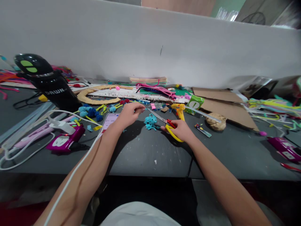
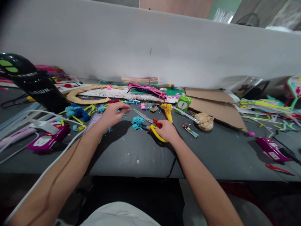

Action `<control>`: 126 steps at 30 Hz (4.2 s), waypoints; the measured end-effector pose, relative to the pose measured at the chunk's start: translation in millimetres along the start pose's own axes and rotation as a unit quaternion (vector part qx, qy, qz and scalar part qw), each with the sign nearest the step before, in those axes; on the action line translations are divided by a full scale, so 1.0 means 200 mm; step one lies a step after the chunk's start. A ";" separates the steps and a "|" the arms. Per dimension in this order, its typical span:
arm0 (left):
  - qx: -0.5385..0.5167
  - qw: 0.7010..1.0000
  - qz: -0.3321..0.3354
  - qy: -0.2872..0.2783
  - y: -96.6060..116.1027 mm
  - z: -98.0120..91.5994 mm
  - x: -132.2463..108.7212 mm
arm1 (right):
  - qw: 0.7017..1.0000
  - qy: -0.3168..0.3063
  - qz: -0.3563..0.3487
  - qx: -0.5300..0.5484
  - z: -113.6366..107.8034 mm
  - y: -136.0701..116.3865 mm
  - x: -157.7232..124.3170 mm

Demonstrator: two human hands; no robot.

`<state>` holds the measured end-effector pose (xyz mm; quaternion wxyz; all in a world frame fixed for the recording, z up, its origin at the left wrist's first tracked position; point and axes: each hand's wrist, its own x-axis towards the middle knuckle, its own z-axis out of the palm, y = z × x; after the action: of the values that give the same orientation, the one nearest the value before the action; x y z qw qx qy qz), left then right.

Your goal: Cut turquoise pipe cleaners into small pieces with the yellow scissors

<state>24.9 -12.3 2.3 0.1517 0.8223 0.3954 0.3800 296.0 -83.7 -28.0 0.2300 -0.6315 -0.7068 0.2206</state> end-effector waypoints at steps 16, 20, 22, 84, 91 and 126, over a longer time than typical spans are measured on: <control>-0.009 1.000 -0.002 0.003 -0.01 0.00 0.00 | 1.000 -0.001 0.014 0.012 0.02 0.02 0.00; -0.014 1.000 -0.004 0.000 -0.02 0.00 0.00 | 1.000 0.003 0.014 0.009 0.01 0.02 0.01; -0.018 1.000 0.001 -0.004 -0.01 0.00 0.00 | 1.000 0.004 0.012 0.009 0.02 0.02 0.01; -0.007 1.000 0.000 0.002 0.00 0.00 0.00 | 1.000 0.005 0.021 0.023 0.00 0.00 0.00; -0.010 1.000 -0.005 -0.006 -0.01 0.01 0.00 | 1.000 0.007 0.011 0.009 0.01 0.01 0.00; 0.003 1.000 -0.005 -0.013 0.00 0.01 0.00 | 1.000 0.015 0.010 0.015 0.01 0.00 0.00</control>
<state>25.8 -12.0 1.1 0.1565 0.8259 0.3983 0.3671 295.3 -84.6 -30.2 0.2482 -0.6381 -0.6935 0.2242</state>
